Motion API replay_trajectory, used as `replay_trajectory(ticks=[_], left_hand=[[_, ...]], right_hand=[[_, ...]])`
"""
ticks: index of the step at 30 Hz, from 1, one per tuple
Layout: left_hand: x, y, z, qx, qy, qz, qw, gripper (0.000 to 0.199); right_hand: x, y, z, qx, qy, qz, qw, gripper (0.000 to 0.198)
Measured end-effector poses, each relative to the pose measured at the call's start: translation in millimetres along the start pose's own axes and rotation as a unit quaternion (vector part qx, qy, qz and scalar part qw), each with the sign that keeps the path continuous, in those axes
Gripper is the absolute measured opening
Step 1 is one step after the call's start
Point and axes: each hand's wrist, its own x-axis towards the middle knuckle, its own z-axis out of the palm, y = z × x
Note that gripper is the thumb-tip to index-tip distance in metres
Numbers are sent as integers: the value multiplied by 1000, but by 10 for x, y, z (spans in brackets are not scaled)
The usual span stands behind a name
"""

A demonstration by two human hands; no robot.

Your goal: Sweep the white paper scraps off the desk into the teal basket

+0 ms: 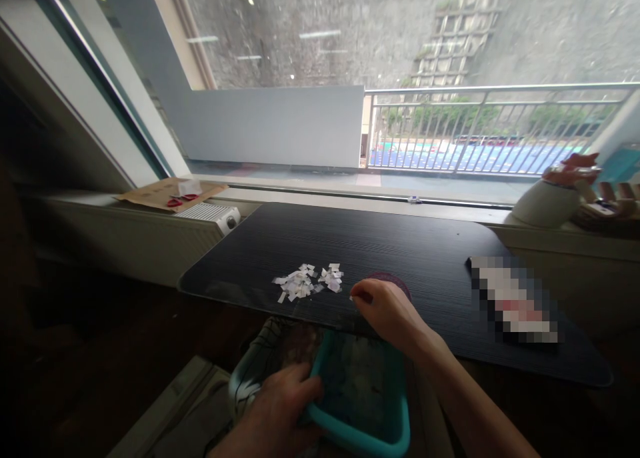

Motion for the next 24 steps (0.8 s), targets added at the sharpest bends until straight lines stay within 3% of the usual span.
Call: replay_trajectory(ticks=[5,9,12,16,24], left_hand=[[20,15,-24,1,4,7,1000,18],[22,27,-40,-3,-3,5,1000,16],[18,21,-37,-8,-5,2,1000,16],[26,0,-18,-9,0,5,1000,16],[66,-11,26,25,-14,-7,1000,15]], right_hand=[[-74,86,-167,-39,-13,-35,999,29],[-109,300,-258,-117,33,34,992,35],[-155,418,-263,-192,21,73,979,39],[-179,417,-227,-191,-17,74,979,34],[-16,341,-270,-177,-32,135,975,48]])
